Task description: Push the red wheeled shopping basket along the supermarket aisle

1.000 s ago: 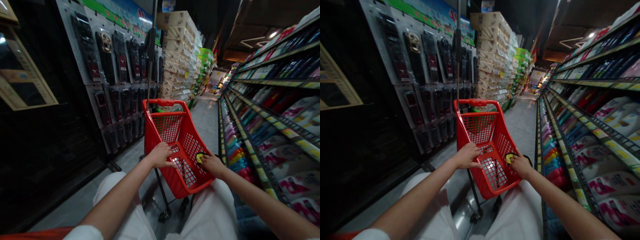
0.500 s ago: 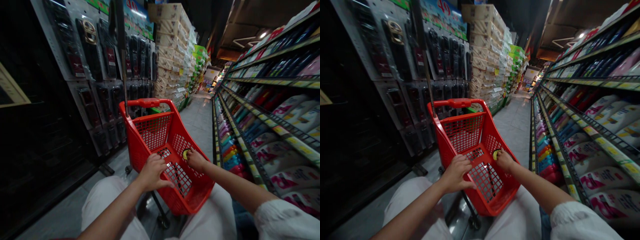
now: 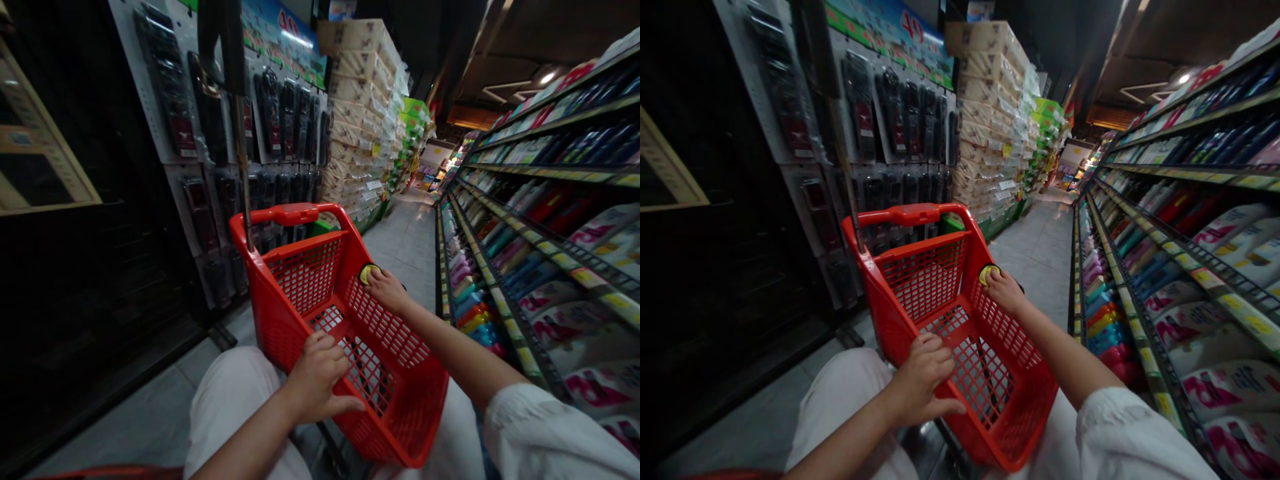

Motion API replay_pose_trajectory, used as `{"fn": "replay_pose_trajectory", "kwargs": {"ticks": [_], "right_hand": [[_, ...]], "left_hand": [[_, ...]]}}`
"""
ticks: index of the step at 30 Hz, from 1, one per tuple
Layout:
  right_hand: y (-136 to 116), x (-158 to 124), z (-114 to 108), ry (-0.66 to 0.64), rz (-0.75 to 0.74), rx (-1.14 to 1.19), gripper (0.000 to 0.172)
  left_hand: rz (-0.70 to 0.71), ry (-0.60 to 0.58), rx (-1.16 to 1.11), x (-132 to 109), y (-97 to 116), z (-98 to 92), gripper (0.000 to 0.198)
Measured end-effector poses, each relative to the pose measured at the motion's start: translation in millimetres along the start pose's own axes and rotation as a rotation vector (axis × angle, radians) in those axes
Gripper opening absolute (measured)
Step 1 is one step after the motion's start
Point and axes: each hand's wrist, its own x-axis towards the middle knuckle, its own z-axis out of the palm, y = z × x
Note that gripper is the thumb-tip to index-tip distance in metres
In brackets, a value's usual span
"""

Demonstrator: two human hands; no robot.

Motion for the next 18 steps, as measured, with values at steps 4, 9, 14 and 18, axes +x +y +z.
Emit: {"fn": "replay_pose_trajectory", "kwargs": {"ticks": [4, 9, 14, 18], "right_hand": [[-25, -26, 20, -0.034, -0.030, -0.004, 0.023], [-50, -89, 42, -0.172, -0.154, 0.094, 0.021], [-18, -67, 9, -0.144, -0.118, 0.132, 0.021], [9, -25, -8, -0.077, -0.064, 0.132, 0.030]], "left_hand": [[-0.004, -0.085, 0.104, 4, 5, -9.9, 0.062], [-0.172, -0.014, 0.200, 15, 2, -15.4, 0.039], [-0.118, -0.029, 0.152, 16, -3, -11.1, 0.027], [-0.162, 0.003, 0.206, 18, -2, -8.1, 0.027]]}}
